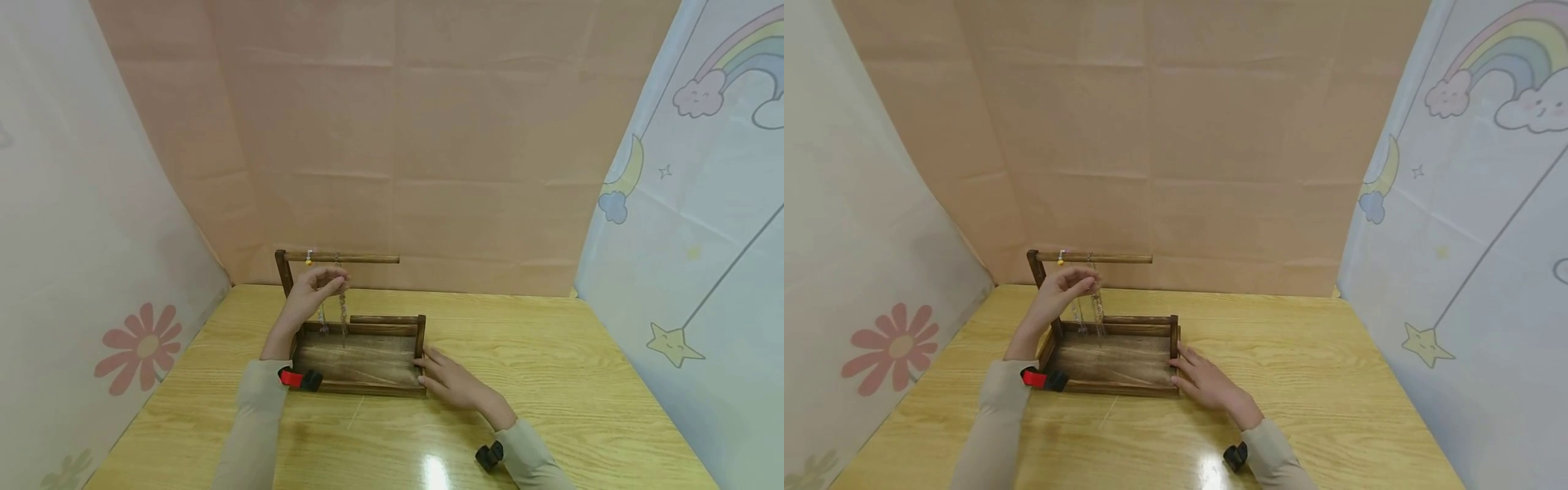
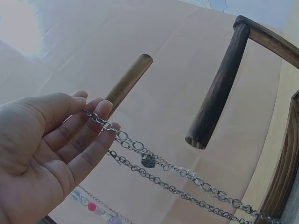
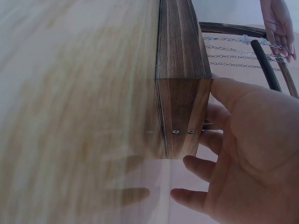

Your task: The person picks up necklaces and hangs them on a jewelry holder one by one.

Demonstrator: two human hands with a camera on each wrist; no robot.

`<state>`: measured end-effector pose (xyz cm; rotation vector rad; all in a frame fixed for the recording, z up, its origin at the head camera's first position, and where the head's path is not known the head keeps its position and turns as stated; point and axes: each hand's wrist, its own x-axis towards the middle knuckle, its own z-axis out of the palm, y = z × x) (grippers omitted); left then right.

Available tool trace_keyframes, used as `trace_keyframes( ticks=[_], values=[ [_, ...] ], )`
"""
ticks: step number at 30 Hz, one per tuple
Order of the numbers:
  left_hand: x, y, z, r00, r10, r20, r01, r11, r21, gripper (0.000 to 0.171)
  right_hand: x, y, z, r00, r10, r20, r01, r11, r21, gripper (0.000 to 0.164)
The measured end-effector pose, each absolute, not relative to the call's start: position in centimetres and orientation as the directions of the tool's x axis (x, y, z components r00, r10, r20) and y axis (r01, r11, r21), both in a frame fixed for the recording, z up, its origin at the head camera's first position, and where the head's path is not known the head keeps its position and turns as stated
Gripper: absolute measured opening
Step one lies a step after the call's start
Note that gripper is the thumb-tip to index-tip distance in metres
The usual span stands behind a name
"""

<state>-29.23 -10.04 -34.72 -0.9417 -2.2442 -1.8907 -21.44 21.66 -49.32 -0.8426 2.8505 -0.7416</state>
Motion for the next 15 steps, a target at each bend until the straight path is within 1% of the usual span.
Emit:
trace_keyframes(
  ticks=[8, 11, 15],
  values=[
    [-31.1, -9.8, -36.0, -0.756, 0.459, 0.466, 0.541, 0.038, 0.840, 0.022, -21.4, 21.7, -49.1, -0.846, -0.531, 0.051, -0.489, 0.735, -0.469, 0.049],
    [-31.7, -9.6, -36.4, -0.751, 0.464, 0.469, 0.546, 0.037, 0.837, 0.023, -21.4, 21.7, -49.1, -0.850, -0.525, 0.044, -0.482, 0.742, -0.466, 0.050],
    [-31.5, -9.2, -35.9, -0.751, 0.464, 0.469, 0.545, 0.034, 0.838, 0.024, -21.4, 21.6, -49.2, -0.848, -0.528, 0.049, -0.486, 0.738, -0.468, 0.050]
  ],
)
